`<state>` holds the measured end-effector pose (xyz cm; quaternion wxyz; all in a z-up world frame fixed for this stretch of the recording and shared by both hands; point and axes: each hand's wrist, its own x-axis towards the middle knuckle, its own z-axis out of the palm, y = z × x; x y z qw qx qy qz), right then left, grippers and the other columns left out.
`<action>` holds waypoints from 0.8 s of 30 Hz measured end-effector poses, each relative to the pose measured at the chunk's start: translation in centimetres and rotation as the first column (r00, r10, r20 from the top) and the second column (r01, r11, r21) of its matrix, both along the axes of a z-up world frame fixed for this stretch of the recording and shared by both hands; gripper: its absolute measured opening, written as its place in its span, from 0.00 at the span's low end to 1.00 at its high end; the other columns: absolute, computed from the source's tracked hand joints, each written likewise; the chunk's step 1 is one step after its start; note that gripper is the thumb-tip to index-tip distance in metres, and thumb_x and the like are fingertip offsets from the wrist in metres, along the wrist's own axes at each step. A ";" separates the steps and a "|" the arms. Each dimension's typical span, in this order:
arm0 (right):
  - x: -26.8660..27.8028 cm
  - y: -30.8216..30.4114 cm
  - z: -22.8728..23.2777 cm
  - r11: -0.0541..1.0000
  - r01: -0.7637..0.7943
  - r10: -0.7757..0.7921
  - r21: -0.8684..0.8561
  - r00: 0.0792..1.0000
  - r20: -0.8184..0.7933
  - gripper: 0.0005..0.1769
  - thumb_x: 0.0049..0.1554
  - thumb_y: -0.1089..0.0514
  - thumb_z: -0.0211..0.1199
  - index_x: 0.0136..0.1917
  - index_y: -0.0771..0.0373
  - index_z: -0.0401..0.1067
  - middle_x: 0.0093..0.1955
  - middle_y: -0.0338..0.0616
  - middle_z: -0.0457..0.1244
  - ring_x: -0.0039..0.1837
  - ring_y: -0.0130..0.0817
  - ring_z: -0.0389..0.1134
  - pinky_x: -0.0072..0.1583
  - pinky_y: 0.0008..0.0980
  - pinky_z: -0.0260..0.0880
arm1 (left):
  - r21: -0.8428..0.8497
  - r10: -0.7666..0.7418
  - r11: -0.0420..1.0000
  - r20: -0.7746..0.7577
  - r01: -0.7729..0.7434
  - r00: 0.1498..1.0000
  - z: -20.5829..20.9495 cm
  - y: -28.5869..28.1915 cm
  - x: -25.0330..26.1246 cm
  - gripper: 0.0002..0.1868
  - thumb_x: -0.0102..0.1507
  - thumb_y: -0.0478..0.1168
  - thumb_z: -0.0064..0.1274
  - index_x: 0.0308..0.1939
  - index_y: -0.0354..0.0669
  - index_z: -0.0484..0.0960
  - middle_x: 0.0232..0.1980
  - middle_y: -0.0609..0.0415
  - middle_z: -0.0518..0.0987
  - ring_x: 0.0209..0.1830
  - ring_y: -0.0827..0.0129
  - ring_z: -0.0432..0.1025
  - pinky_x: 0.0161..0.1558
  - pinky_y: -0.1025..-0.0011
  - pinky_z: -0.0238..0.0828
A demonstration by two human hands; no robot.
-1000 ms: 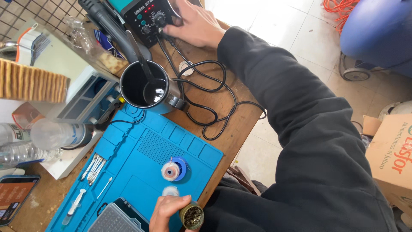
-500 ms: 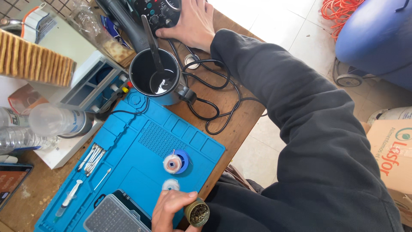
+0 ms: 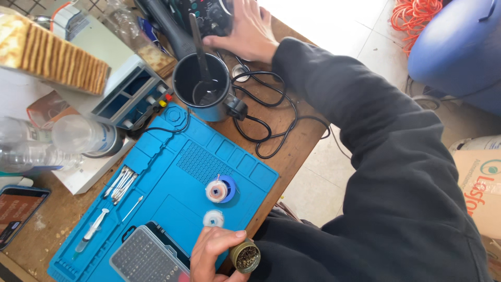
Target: The person cleans a blue work mat with a toothbrush, then wipes a smartphone screen. They handle a small plastic case, a soldering iron, and a circuit board, moving items around the cluttered workspace.
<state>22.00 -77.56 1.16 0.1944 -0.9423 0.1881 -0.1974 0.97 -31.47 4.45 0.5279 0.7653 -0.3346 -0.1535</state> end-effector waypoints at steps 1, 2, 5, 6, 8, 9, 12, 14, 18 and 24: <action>-0.4 -0.7 0.1 0.996 -0.089 0.089 0.007 0.994 -0.069 0.62 0.70 0.18 0.73 0.93 0.53 0.44 0.93 0.57 0.54 0.85 0.63 0.58 0.76 0.72 0.58 | -0.035 0.047 0.998 0.008 -0.046 0.999 0.6 -0.5 0.1 0.15 0.68 0.50 0.63 0.58 0.58 0.90 0.42 0.56 0.92 0.37 0.59 0.80 0.41 0.57 0.71; -1.5 -2.2 1.1 0.994 -0.105 0.105 -0.004 0.992 -0.070 0.62 0.70 0.18 0.73 0.93 0.53 0.44 0.93 0.57 0.54 0.85 0.63 0.58 0.76 0.72 0.58 | -0.046 0.063 0.997 0.008 -0.063 0.998 0.6 -0.2 0.6 0.15 0.68 0.50 0.63 0.58 0.58 0.90 0.42 0.56 0.92 0.37 0.59 0.80 0.41 0.57 0.71; -3.4 -4.7 5.3 0.972 -0.197 0.153 -0.130 0.946 -0.286 0.27 0.66 0.42 0.65 0.70 0.60 0.75 0.68 0.51 0.72 0.61 0.61 0.72 0.53 0.68 0.71 | -0.082 0.038 0.996 0.013 -0.037 0.999 0.0 0.1 0.9 0.17 0.71 0.56 0.59 0.58 0.56 0.91 0.38 0.58 0.90 0.35 0.63 0.80 0.42 0.59 0.71; -4.0 -4.5 7.3 0.958 -0.219 0.179 -0.186 0.961 -0.209 0.15 0.66 0.50 0.63 0.63 0.56 0.78 0.58 0.42 0.71 0.54 0.50 0.71 0.50 0.58 0.68 | -0.074 0.044 0.996 -0.009 -0.044 0.999 -0.4 0.1 0.6 0.17 0.70 0.56 0.61 0.59 0.58 0.91 0.39 0.58 0.90 0.36 0.62 0.79 0.42 0.58 0.71; -4.4 -2.8 10.8 0.940 -0.237 0.212 -0.247 0.969 -0.123 0.09 0.66 0.58 0.60 0.56 0.52 0.81 0.48 0.34 0.70 0.47 0.39 0.70 0.46 0.47 0.65 | -0.069 0.053 0.996 -0.024 -0.054 0.998 -0.5 0.2 0.7 0.17 0.70 0.56 0.62 0.60 0.59 0.91 0.39 0.57 0.90 0.36 0.61 0.79 0.41 0.57 0.71; -3.9 -1.1 12.7 0.919 -0.381 0.389 0.098 0.918 -0.074 0.14 0.68 0.64 0.52 0.62 0.57 0.76 0.55 0.40 0.70 0.56 0.36 0.73 0.55 0.39 0.71 | -0.076 0.034 0.996 -0.021 -0.035 0.999 -0.2 0.2 0.8 0.20 0.71 0.61 0.61 0.58 0.58 0.92 0.42 0.58 0.93 0.37 0.61 0.82 0.41 0.57 0.72; -0.3 0.5 13.9 0.739 -0.542 0.539 0.400 0.832 0.131 0.25 0.69 0.71 0.44 0.74 0.62 0.71 0.71 0.49 0.69 0.75 0.40 0.71 0.70 0.38 0.75 | -0.048 0.026 0.998 -0.037 -0.028 0.999 -0.9 0.7 0.6 0.33 0.71 0.75 0.52 0.59 0.58 0.93 0.45 0.60 0.94 0.38 0.62 0.83 0.42 0.57 0.73; 3.4 0.5 13.6 0.712 -0.594 0.544 0.374 0.804 0.241 0.31 0.68 0.71 0.43 0.80 0.61 0.70 0.80 0.51 0.67 0.84 0.47 0.68 0.77 0.44 0.74 | -0.012 0.044 0.999 -0.047 -0.044 0.998 -1.7 0.9 0.5 0.41 0.71 0.84 0.43 0.60 0.61 0.93 0.45 0.61 0.93 0.37 0.62 0.82 0.43 0.56 0.73; 11.0 0.6 14.1 0.926 -0.303 0.284 0.225 0.952 0.113 0.10 0.68 0.58 0.51 0.58 0.56 0.71 0.44 0.38 0.57 0.48 0.33 0.58 0.51 0.42 0.58 | 0.026 0.082 0.996 -0.090 -0.080 0.993 -2.7 0.8 0.0 0.49 0.67 0.91 0.37 0.58 0.66 0.97 0.37 0.61 0.87 0.35 0.60 0.80 0.46 0.52 0.74; 17.4 2.6 15.6 0.870 -0.472 0.437 -0.142 0.871 -0.224 0.24 0.79 0.44 0.50 0.73 0.58 0.79 0.74 0.59 0.70 0.70 0.68 0.69 0.63 0.69 0.67 | -0.050 0.162 0.986 0.022 -0.161 0.986 -0.9 -0.7 0.5 0.42 0.73 0.84 0.38 0.52 0.63 0.98 0.32 0.63 0.88 0.26 0.66 0.74 0.34 0.61 0.69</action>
